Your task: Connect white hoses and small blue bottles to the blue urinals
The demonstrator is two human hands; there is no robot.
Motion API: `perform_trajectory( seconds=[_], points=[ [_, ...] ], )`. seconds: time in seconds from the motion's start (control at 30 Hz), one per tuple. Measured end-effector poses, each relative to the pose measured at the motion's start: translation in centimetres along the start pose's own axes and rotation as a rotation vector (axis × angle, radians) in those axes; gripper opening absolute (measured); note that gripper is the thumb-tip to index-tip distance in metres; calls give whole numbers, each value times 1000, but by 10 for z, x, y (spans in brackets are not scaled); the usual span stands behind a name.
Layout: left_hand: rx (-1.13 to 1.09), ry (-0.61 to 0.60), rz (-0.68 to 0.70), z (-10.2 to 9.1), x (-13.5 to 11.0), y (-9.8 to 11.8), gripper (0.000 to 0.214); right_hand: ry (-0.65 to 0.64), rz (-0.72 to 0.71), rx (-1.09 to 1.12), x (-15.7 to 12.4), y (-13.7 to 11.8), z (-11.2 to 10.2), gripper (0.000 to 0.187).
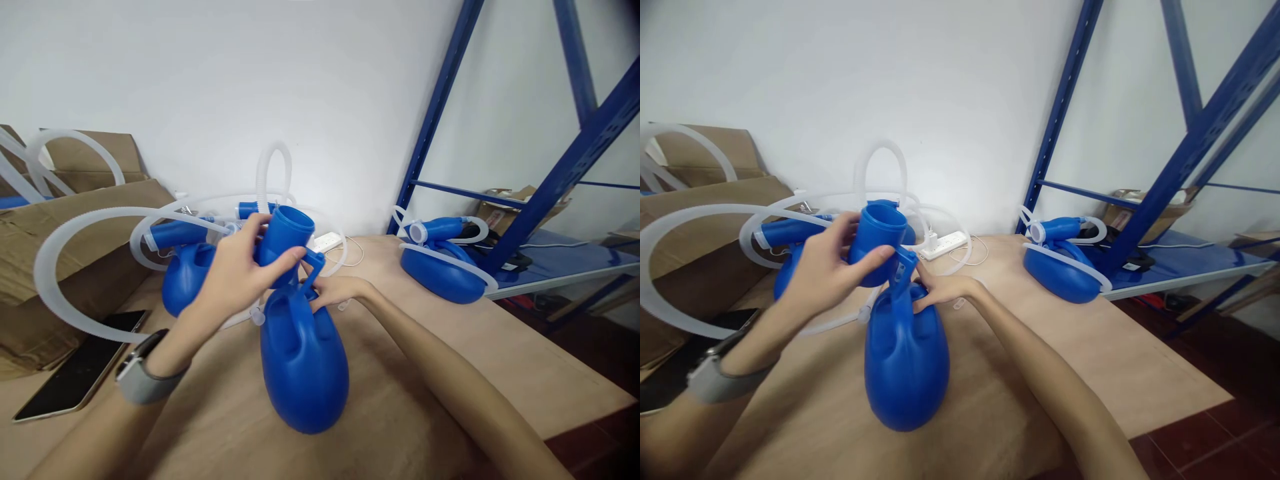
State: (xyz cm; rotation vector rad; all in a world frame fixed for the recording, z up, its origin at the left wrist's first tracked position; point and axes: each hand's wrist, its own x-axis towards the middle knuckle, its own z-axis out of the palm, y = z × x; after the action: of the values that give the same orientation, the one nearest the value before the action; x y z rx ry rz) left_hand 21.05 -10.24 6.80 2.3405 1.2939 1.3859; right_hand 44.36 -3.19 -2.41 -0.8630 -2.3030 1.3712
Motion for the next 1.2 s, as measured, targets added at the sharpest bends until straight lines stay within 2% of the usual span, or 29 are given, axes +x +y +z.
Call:
perform_trajectory(
  seconds=[0.03, 0.1, 0.2, 0.27, 0.37, 0.5, 0.57, 0.63, 0.7, 0.77, 0.8, 0.87, 0.97, 1.07, 1.2],
  points=[
    [4, -37, -27, -10, 3, -3, 66, -23, 20, 5, -2, 0, -3, 128],
    [37, -149, -63, -29, 10, -15, 65, -82, 43, 32, -8, 2, -12, 149],
    [149, -391, -148, -44, 18, -50, 67, -103, 78, 33, -18, 8, -25, 161],
    [249, -540, -209, -43, 21, -77, 66, -127, 102, 31, -23, 10, -33, 165],
    [381, -691, -310, -29, 18, -108, 74, -171, 112, 74, -31, 9, -43, 164],
    [484, -830, -358, -6, 10, -126, 89, -100, 36, 95, -40, -2, -52, 144],
    [515, -828, -292, 5, 8, -127, 86, -42, -17, 124, -41, -10, -54, 127],
    [525, -776, -189, 13, 7, -124, 77, 21, -24, 115, -40, -18, -52, 101],
    [441, -670, -82, 19, 8, -115, 64, 110, 4, 63, -36, -27, -47, 72],
    [255, -542, -8, 24, 8, -101, 56, 197, 33, 18, -31, -36, -38, 57],
    [152, -486, 21, 27, 8, -93, 55, 223, 44, 22, -28, -40, -33, 56],
    [24, -430, 57, 34, 5, -78, 60, 232, 72, 47, -23, -46, -21, 69],
    [17, -407, 63, 48, -1, -64, 73, 264, 157, 10, -15, -48, -8, 92],
    [-18, -402, -10, 59, -6, -64, 72, 329, 193, -111, -9, -44, -4, 92],
    [-140, -429, -83, 58, -4, -69, 67, 249, 154, -203, -9, -45, -6, 88]
  ],
)
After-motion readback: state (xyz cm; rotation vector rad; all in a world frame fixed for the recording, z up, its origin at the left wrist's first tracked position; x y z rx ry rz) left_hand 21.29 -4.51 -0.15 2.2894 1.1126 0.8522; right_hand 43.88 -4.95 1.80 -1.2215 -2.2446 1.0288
